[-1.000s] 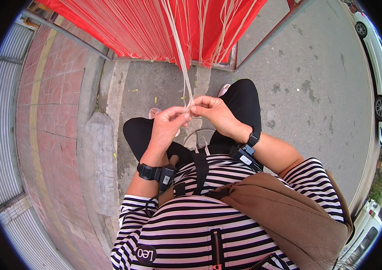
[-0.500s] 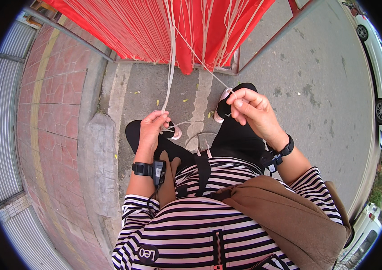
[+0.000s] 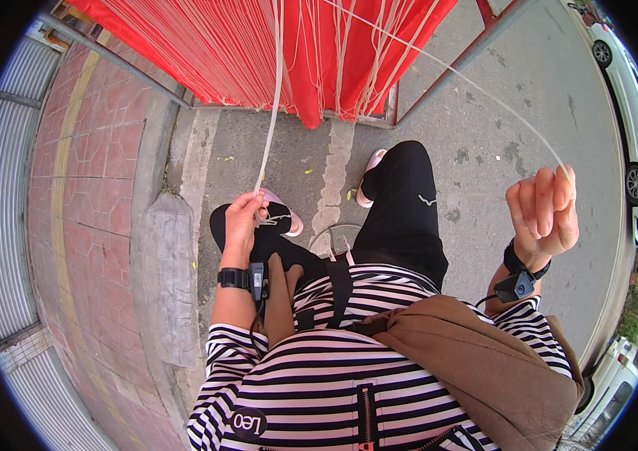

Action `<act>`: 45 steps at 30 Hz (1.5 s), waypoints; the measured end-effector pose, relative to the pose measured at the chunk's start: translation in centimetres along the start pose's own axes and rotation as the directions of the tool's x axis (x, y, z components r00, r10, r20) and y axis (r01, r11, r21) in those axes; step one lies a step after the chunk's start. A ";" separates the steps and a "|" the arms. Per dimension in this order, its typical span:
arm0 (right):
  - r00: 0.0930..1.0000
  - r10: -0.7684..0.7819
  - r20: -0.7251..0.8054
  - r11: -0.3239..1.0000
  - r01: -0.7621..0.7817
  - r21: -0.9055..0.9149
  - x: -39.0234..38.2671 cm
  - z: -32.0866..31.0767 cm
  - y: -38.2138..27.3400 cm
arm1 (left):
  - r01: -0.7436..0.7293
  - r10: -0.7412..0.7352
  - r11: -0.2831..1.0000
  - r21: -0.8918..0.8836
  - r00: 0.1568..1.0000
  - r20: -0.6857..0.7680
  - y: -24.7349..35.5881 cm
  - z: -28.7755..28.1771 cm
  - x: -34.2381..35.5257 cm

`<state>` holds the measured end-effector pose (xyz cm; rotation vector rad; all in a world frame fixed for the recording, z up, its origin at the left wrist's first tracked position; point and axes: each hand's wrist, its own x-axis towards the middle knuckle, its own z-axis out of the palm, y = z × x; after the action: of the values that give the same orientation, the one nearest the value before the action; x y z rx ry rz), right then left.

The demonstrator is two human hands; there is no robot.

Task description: The person sits on a sidewalk and repeatedly unties and reties small white cords attached to a red net. They separate strands, pull them through loops, and tighten knots by hand. The net remains draped over a nearby structure throughout the clip.

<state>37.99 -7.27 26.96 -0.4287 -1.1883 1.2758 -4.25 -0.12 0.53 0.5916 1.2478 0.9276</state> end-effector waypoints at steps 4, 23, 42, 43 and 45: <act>0.993 0.097 -0.071 0.992 -0.103 -0.074 0.0 -0.1 2.1 | 0.018 -0.018 1.000 -0.012 0.999 0.045 0.7 0.7 -0.9; 0.723 0.617 -0.309 0.512 -0.668 -0.540 -3.8 -3.3 29.5 | -0.023 0.034 0.999 -0.037 0.946 0.322 5.2 6.0 -6.0; 0.717 0.696 -0.019 0.697 -0.682 -0.222 -3.0 2.1 26.1 | -0.051 -0.014 0.988 0.144 0.907 0.422 2.9 8.1 -6.1; 0.694 0.719 -0.032 0.677 -0.709 -0.198 -2.9 2.5 26.1 | -0.047 -0.016 0.989 0.137 0.902 0.431 2.7 8.2 -6.0; 0.689 0.725 -0.018 0.682 -0.720 -0.130 -2.9 3.0 26.0 | -0.012 -0.059 0.985 0.170 0.913 0.403 2.5 8.1 -6.0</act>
<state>22.91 -2.69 5.84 -1.0575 -1.1677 1.8960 2.66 -3.07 7.73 0.8559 0.9558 0.6368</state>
